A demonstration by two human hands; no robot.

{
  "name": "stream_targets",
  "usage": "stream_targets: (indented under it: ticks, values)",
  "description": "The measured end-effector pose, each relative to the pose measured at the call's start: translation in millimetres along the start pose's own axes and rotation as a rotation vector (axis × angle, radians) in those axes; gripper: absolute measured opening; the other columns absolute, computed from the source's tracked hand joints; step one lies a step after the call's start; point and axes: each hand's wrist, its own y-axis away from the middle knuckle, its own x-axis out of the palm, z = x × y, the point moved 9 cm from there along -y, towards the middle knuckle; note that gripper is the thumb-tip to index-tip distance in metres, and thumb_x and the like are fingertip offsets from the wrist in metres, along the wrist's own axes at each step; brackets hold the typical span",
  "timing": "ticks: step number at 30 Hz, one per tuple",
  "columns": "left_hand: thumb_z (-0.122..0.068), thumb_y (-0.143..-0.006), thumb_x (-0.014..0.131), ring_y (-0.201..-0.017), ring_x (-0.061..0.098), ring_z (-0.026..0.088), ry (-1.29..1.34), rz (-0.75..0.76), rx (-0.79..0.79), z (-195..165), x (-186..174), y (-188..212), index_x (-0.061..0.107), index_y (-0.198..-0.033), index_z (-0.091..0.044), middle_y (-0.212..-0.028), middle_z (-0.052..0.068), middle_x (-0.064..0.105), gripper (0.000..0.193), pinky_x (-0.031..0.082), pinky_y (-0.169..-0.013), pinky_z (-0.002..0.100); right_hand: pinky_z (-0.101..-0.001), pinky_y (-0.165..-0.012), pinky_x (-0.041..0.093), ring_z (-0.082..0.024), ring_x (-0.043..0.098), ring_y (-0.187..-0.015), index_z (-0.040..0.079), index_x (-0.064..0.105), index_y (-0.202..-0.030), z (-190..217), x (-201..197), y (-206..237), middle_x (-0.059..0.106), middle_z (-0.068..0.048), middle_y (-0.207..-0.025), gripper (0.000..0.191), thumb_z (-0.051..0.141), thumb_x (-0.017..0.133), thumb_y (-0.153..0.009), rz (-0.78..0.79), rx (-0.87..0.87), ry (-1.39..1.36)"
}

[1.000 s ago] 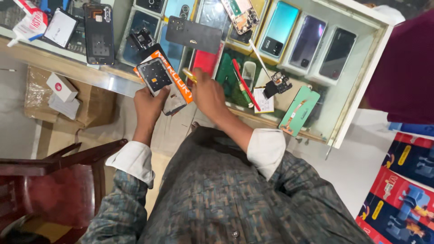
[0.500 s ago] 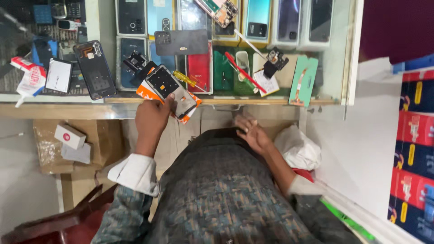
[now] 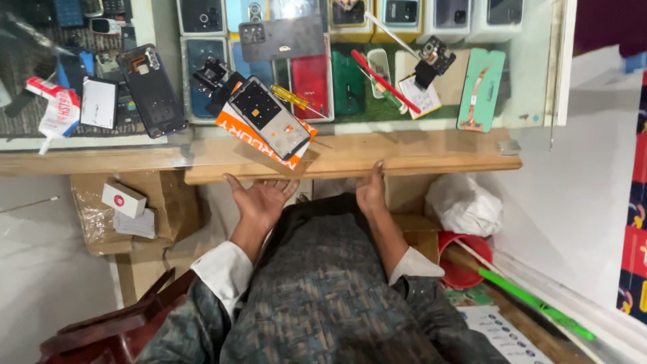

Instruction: The person uses a screwdriver to remove screws from a disassembled mobile phone held in their left hand. They then use tweezers to manipulate small internal components inside the phone chassis. The task occurs at a service counter with various phone parts visible.

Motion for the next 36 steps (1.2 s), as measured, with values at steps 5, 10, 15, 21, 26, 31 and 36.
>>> stream_targets:
  ticks: [5, 10, 15, 21, 26, 31, 36]
  values:
    - [-0.086, -0.082, 0.04, -0.144, 0.036, 0.043, -0.002, 0.007, -0.037, 20.0, 3.9, -17.5, 0.022, -0.159, -0.005, -0.161, 0.022, 0.03, 0.113, 0.028, -0.118, 0.062, -0.0421, -0.079, 0.057, -0.028, 0.072, -0.086, 0.007, 0.069, -0.105, 7.3, -52.4, 27.6, 0.075, -0.02, -0.102, 0.035, 0.039, 0.059, -0.099, -0.027, 0.309, 0.833]
    - [-0.056, -0.094, 0.056, -0.129, 0.05, 0.038, -0.043, 0.033, 0.015, 27.2, 3.6, -55.2, 0.051, -0.132, -0.001, -0.137, 0.02, 0.052, 0.067, 0.04, -0.115, 0.059, -0.0518, -0.097, 0.051, -0.041, 0.066, -0.106, -0.003, 0.062, -0.122, 128.9, -31.4, 9.1, 0.068, -0.026, -0.116, 0.043, 0.029, 0.07, -0.096, -0.321, -0.801, 1.755]
    - [-0.024, -0.088, 0.061, -0.108, 0.061, 0.032, -0.184, 0.241, 0.051, 33.2, 14.0, -85.7, 0.06, -0.092, -0.007, -0.108, 0.014, 0.067, 0.018, 0.046, -0.111, 0.054, -0.0514, -0.117, 0.041, -0.047, 0.05, -0.14, 0.0, 0.034, -0.16, 192.1, -21.1, -89.0, 0.049, -0.028, -0.155, 0.069, 0.025, 0.067, -0.104, -0.383, -0.813, 1.716]
    - [-0.029, -0.093, 0.053, -0.106, 0.063, 0.03, -0.204, 0.187, 0.124, 33.1, -3.7, -102.0, 0.065, -0.097, -0.01, -0.104, 0.01, 0.067, 0.023, 0.048, -0.107, 0.054, -0.0455, -0.118, 0.04, -0.036, 0.05, -0.138, 0.0, 0.043, -0.154, 246.8, 59.2, -152.8, 0.049, -0.017, -0.15, 0.063, 0.03, 0.074, -0.109, -0.267, -1.158, 1.695]
    - [-0.035, -0.099, 0.048, -0.105, 0.062, 0.031, -0.264, 0.145, 0.179, 28.1, -0.5, -110.1, 0.064, -0.108, -0.01, -0.11, 0.01, 0.067, 0.031, 0.05, -0.103, 0.054, -0.0475, -0.105, 0.043, -0.038, 0.054, -0.125, -0.006, 0.045, -0.15, 246.4, 91.3, -168.5, 0.048, -0.02, -0.142, 0.072, 0.038, 0.081, -0.107, -0.207, -1.053, 1.834]
    - [-0.035, -0.097, 0.043, -0.111, 0.063, 0.029, -0.25, 0.107, 0.19, 24.7, -3.7, -116.9, 0.061, -0.122, -0.013, -0.123, 0.007, 0.067, 0.038, 0.05, -0.099, 0.053, -0.0479, -0.093, 0.048, -0.041, 0.056, -0.114, -0.003, 0.052, -0.139, 258.0, 98.0, -208.5, 0.049, -0.021, -0.13, 0.078, 0.039, 0.089, -0.085, -0.272, -0.962, 1.944]
    - [-0.034, -0.095, 0.04, -0.112, 0.063, 0.029, -0.247, 0.105, 0.218, 22.6, -19.9, -131.9, 0.06, -0.123, -0.013, -0.125, 0.007, 0.067, 0.04, 0.05, -0.099, 0.053, -0.0497, -0.099, 0.049, -0.041, 0.057, -0.122, -0.008, 0.047, -0.148, 241.3, 79.6, -196.1, 0.049, -0.022, -0.135, 0.061, 0.022, 0.074, -0.102, -0.259, -1.043, 1.908]
